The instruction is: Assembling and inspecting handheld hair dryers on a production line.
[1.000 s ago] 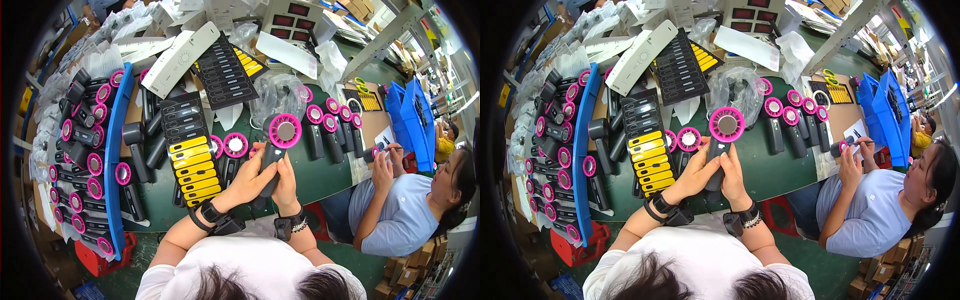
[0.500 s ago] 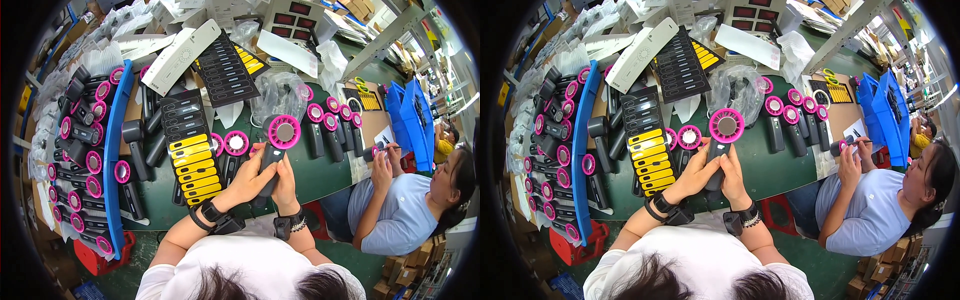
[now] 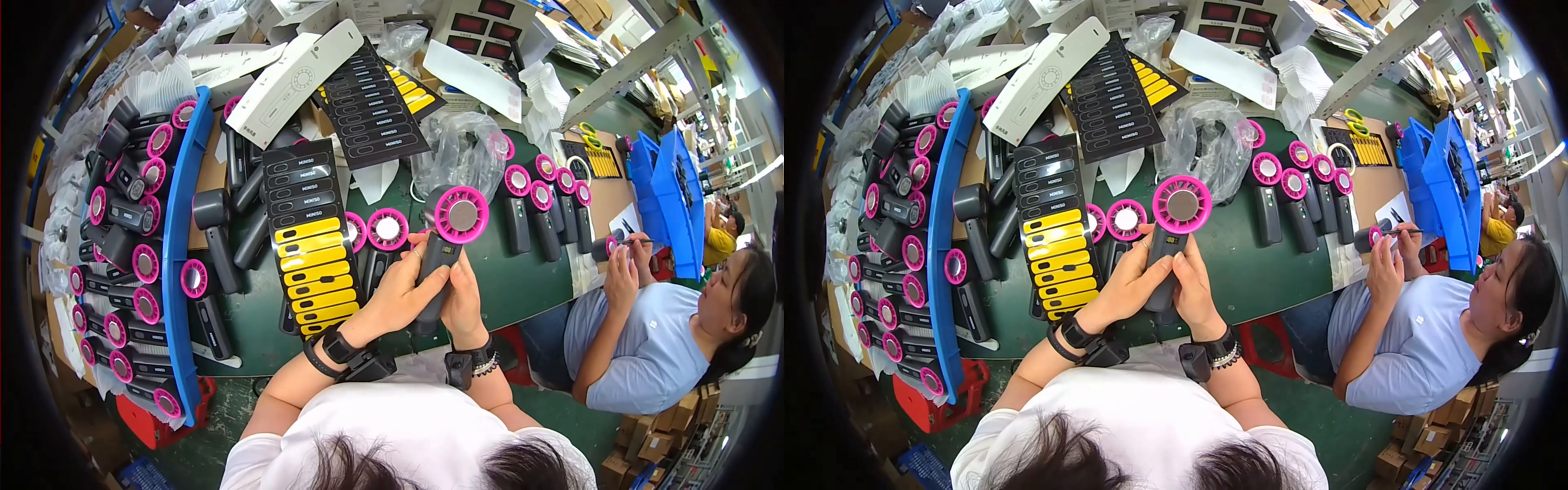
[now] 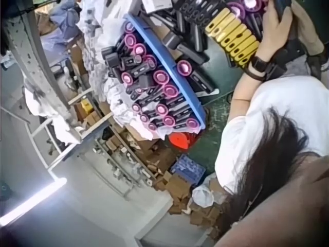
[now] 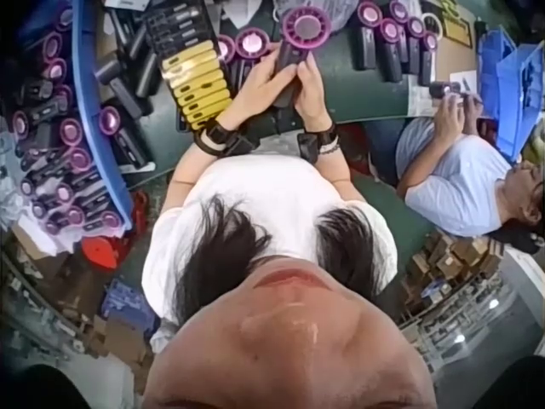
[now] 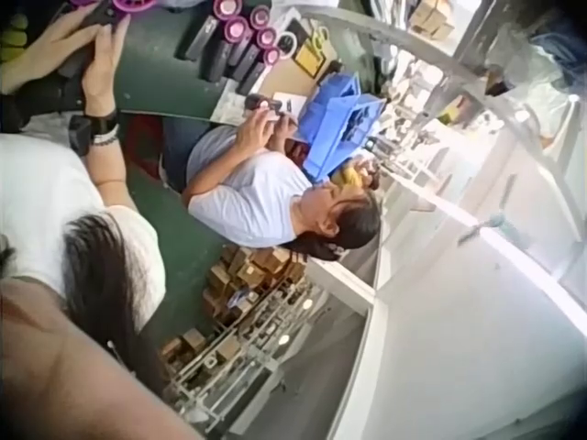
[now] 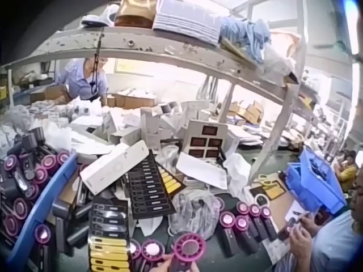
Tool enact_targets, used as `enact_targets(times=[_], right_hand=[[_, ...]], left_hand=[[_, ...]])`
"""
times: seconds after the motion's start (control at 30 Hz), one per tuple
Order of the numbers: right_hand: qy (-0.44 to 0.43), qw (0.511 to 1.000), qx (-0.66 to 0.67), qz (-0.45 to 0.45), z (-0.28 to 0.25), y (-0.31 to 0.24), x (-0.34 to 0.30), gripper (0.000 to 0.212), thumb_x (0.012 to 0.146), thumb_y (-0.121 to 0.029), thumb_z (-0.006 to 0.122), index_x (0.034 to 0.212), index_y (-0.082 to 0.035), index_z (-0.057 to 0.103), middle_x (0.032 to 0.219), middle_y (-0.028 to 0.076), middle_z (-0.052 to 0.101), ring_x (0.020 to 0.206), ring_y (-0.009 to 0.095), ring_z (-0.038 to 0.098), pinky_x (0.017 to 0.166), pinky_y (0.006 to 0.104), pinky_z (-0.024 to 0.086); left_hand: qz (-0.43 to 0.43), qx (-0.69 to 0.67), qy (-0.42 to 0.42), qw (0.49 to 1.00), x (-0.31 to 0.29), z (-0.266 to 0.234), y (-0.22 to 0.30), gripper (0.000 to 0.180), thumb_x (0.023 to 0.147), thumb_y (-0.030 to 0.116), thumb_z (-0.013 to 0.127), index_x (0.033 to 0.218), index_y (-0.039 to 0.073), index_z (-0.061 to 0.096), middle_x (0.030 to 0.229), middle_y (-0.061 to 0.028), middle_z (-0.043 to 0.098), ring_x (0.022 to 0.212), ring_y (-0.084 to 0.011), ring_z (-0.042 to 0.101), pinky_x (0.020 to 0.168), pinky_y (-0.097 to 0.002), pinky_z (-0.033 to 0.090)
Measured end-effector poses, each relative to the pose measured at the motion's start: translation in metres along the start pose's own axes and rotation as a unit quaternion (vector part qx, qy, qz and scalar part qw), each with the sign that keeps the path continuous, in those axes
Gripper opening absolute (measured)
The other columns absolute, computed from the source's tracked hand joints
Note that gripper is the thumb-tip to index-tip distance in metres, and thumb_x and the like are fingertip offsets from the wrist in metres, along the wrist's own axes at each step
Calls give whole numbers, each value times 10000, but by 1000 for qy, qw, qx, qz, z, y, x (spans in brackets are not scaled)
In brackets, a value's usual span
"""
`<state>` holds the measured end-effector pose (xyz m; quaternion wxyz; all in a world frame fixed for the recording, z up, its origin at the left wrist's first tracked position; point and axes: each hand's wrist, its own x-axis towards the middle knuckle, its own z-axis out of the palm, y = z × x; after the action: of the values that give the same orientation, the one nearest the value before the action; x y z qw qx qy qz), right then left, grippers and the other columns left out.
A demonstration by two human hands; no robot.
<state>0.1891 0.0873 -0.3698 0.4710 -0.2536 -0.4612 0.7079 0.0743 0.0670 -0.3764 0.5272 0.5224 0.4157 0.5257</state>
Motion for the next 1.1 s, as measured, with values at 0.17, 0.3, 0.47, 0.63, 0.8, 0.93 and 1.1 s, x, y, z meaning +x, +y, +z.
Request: enact_targets(times=[0.17,0.3,0.47,0.63,0.8,0.93,1.1], right_hand=[[6,1000,11,0,-3,-3,4,570,908,-383,412,1290,33,333,1238,209,464,1067,281,525,921,386,426],[24,1000,16,-2,-7,-6,4,563,905,-373,419,1283,37,338,1234,202,472,1056,277,532,920,390,427],[36,999,8,-13,-21,-12,11,559,901,-365,431,1280,37,342,1234,193,476,1052,259,536,928,378,420],[-6,998,58,-1,-34,-14,18,462,931,-230,408,1307,27,331,1264,144,470,1136,200,473,982,325,353],[-39,996,78,6,-30,-14,17,436,947,-187,396,1324,19,324,1270,120,471,1171,180,444,1005,310,323],[-55,995,81,16,-29,-14,17,433,949,-187,398,1324,17,325,1271,115,471,1169,180,444,1008,311,320],[-44,994,93,30,-23,-6,13,430,946,-186,398,1319,17,329,1270,121,469,1165,184,450,1002,312,329]], left_hand=[[-2,17,-1,1000,4,2,0,484,883,219,503,1277,-34,382,950,-213,609,894,-313,623,751,-349,474],[-9,30,-9,999,9,6,2,479,878,213,511,1272,-32,390,945,-218,609,895,-328,623,748,-357,475],[46,88,14,995,23,13,-4,473,870,196,525,1267,-30,401,920,-204,614,850,-304,625,744,-337,468],[18,76,9,997,31,15,6,462,861,169,538,1261,-25,412,900,-175,615,815,-246,609,742,-320,454],[1,89,11,996,26,13,6,445,862,142,530,1260,-20,414,899,-164,615,834,-219,603,752,-320,452],[-9,91,23,996,22,11,6,433,864,136,523,1255,-18,418,901,-168,614,833,-227,603,752,-321,453],[-14,110,22,994,19,9,10,430,863,149,526,1245,-16,420,908,-191,610,848,-266,607,746,-330,453]])
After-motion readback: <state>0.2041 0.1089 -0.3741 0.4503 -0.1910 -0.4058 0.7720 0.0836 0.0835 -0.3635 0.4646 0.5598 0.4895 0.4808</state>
